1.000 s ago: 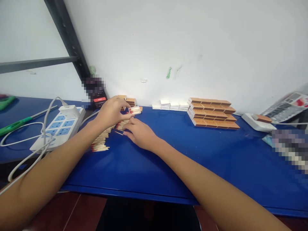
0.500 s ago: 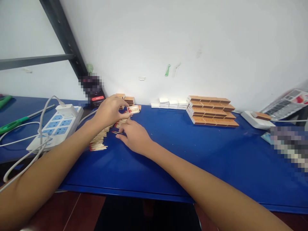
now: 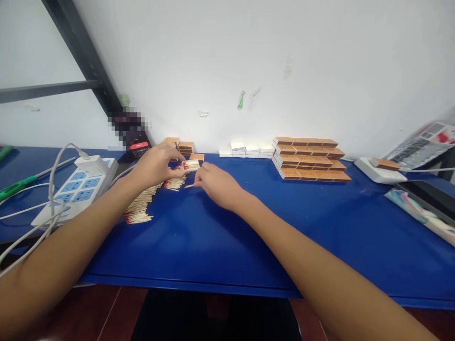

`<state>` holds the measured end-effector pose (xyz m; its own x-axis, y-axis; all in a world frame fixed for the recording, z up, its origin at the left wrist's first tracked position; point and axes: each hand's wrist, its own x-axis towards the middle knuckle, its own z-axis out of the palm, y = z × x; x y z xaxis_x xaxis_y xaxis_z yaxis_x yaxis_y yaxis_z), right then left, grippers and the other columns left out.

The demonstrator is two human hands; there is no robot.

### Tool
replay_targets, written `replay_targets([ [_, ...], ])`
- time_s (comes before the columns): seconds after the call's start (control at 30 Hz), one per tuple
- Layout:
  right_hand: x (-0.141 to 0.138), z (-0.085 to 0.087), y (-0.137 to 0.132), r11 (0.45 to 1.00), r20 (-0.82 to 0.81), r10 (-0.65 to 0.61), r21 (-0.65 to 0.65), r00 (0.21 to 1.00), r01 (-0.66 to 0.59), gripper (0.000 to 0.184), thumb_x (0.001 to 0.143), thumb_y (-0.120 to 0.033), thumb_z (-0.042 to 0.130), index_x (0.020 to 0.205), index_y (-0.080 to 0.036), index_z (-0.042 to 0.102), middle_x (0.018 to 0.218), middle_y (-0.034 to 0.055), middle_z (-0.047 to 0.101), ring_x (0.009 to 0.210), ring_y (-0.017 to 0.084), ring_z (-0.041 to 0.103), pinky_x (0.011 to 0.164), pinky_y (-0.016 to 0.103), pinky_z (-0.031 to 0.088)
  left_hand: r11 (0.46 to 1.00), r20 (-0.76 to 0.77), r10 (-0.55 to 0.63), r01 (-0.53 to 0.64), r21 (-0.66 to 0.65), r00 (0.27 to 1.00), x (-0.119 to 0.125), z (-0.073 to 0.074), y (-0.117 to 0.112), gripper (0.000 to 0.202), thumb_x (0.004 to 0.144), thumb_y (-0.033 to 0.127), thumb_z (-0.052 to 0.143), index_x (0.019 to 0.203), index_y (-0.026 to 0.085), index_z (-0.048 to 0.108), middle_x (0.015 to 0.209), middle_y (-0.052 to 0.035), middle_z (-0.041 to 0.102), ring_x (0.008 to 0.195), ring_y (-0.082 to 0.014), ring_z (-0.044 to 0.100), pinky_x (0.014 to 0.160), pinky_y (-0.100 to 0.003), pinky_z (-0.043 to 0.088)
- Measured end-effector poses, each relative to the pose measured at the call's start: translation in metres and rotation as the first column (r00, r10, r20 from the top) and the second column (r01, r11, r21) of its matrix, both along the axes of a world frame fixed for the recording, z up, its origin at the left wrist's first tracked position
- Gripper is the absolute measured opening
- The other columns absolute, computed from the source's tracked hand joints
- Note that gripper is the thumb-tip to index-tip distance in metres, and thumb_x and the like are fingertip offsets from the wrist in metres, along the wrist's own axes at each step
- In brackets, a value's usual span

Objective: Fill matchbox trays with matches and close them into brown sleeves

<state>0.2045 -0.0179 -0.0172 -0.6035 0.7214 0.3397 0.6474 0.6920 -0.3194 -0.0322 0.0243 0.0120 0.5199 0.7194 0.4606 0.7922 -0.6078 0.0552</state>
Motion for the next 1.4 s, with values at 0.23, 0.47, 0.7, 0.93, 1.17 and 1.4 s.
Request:
replay_targets([
  [0.23, 0.025, 0.008, 0.016, 0.975, -0.092, -0.148, 0.153, 0.985, 0.161, 0.008, 0.106, -0.02, 0.059, 0.104, -0.017, 0.065, 0.107, 0.0092, 0.062, 0.09, 0.021, 0.057, 0.08, 0.033, 0.043, 0.98, 0.037, -0.154, 0.158, -0.118, 0.987, 0.009, -0.002, -0.007, 0.03, 0.077, 0.035, 0.092, 0.101, 0.018, 0.083, 0.1, -0.0078, 0.081, 0.097, -0.0278, 0.071, 0.087, -0.04, 0.054],
  [0.47, 0.016, 0.004, 0.012, 0.978, -0.05, -0.137, 0.154, 0.989, 0.143, 0.006, 0.104, -0.019, 0.061, 0.1, -0.017, 0.066, 0.103, 0.0087, 0.063, 0.09, 0.022, 0.056, 0.08, 0.033, 0.042, 0.958, 0.167, -0.242, 0.263, -0.117, 0.956, 0.016, 0.0, -0.017, 0.022, 0.083, 0.04, 0.087, 0.095, 0.022, 0.083, 0.091, -0.003, 0.08, 0.086, -0.0232, 0.071, 0.083, -0.037, 0.051],
  [0.7, 0.009, 0.006, 0.002, 0.972, -0.193, -0.082, 0.199, 0.978, 0.121, 0.014, 0.106, -0.023, 0.055, 0.099, -0.019, 0.067, 0.1, 0.0083, 0.063, 0.091, 0.022, 0.057, 0.082, 0.035, 0.043, 0.975, 0.128, -0.192, 0.204, -0.091, 0.973, 0.011, 0.003, -0.01, 0.019, 0.084, 0.037, 0.083, 0.095, 0.021, 0.082, 0.098, -0.0047, 0.082, 0.093, -0.0254, 0.072, 0.086, -0.039, 0.052],
  [0.93, -0.043, -0.017, -0.015, 0.996, -0.1, 0.058, 0.08, 0.993, -0.05, 0.011, 0.102, -0.027, 0.069, 0.107, -0.018, 0.071, 0.106, 0.0095, 0.067, 0.103, 0.025, 0.059, 0.091, 0.038, 0.048, 0.997, 0.122, 0.055, -0.06, 0.044, 0.991, 0.0, 0.003, -0.002, 0.02, 0.084, 0.036, 0.085, 0.095, 0.019, 0.08, 0.095, -0.0085, 0.079, 0.098, -0.0303, 0.068, 0.085, -0.043, 0.053],
  [1.17, -0.052, -0.024, -0.012, 0.996, -0.12, 0.089, 0.038, 0.989, -0.085, 0.012, 0.103, -0.026, 0.067, 0.109, -0.017, 0.074, 0.104, 0.0092, 0.066, 0.101, 0.024, 0.058, 0.092, 0.039, 0.047, 0.995, 0.073, 0.064, -0.069, 0.069, 0.995, 0.0, 0.001, -0.002, 0.02, 0.086, 0.035, 0.084, 0.097, 0.019, 0.08, 0.096, -0.0083, 0.079, 0.099, -0.0305, 0.067, 0.083, -0.042, 0.051],
  [1.4, -0.052, -0.024, -0.008, 0.991, -0.251, 0.091, -0.07, 0.964, -0.112, 0.005, 0.097, -0.014, 0.07, 0.095, -0.019, 0.071, 0.09, 0.0033, 0.065, 0.089, 0.02, 0.057, 0.085, 0.034, 0.045, 0.997, 0.093, 0.022, -0.029, 0.074, 0.995, 0.0, -0.001, -0.002, 0.018, 0.086, 0.035, 0.083, 0.096, 0.02, 0.08, 0.093, -0.0076, 0.077, 0.098, -0.0299, 0.066, 0.083, -0.042, 0.052],
])
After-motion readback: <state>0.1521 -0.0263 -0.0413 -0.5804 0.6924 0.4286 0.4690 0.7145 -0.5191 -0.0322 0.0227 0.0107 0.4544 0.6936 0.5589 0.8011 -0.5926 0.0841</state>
